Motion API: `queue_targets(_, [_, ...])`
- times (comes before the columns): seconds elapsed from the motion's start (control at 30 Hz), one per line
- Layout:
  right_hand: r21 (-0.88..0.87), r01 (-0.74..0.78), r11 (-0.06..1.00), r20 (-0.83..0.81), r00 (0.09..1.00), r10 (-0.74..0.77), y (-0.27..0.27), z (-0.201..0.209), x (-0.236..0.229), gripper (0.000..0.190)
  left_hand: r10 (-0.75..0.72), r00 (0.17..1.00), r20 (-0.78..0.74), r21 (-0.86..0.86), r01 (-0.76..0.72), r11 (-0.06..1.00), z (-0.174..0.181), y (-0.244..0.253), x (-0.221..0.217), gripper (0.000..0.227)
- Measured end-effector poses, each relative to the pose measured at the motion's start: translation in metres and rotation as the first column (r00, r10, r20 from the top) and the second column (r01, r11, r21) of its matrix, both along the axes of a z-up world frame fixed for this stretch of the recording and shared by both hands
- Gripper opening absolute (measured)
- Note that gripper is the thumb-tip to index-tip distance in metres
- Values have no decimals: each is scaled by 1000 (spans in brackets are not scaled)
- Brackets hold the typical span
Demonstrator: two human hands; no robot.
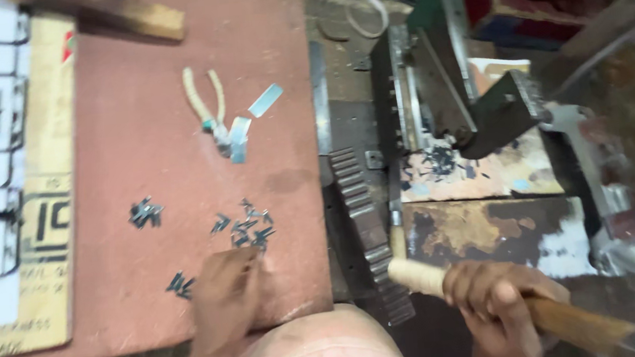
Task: The person repeatedly picks small metal pieces from a workbench and hammers them on a metal gear-like tool. After several repetitions, the person switches to a wooden block and hammers the metal pieces onto a white grid-like board.
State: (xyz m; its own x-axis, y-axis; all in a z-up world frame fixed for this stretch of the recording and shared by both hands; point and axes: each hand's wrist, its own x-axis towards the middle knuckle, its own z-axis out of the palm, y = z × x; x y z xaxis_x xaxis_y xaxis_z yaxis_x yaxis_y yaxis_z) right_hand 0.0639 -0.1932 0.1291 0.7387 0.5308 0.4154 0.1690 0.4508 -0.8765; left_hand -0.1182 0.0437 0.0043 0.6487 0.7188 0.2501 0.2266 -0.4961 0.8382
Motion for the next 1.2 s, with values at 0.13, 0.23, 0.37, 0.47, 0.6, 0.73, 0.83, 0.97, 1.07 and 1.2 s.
queue_targets(0.13, [-99,101,990,-34,994,-105,13,-28,10,17,210,970,-126,123,-195,973,5,23,-53,19])
queue_targets(0.23, [-135,59,989,-48,997,-66,5,-38,12,21,238,955,-176,240,-193,951,10,19,-67,21])
queue_targets(0.37, [-165,50,985,-45,997,-58,6,-35,21,22,122,986,-113,308,-82,948,6,19,-34,23])
queue_targets(0.47, [-187,30,982,-13,999,-33,8,-33,22,25,60,995,-81,270,-36,962,-1,14,-1,22])
queue_targets(0.6, [-185,11,983,-20,1000,-15,9,-31,24,29,64,983,-171,282,-13,959,-5,11,31,25])
queue_targets(0.73, [-182,20,983,-38,999,-28,8,-34,24,28,49,981,-187,263,2,965,-9,8,46,30])
queue_targets(0.83, [-192,36,981,-31,999,-43,5,-39,23,29,59,962,-267,263,14,965,-13,12,57,22])
queue_targets(0.97, [-194,35,980,-30,999,-42,-1,-49,28,28,42,963,-266,217,17,976,-16,18,64,18])
queue_targets(1.07, [-193,56,980,34,998,-50,3,-54,29,26,8,979,-202,157,24,987,-19,18,67,16])
queue_targets(1.2, [-477,74,876,79,996,-41,13,-46,19,16,-93,996,17,-54,94,994,-24,5,74,16])
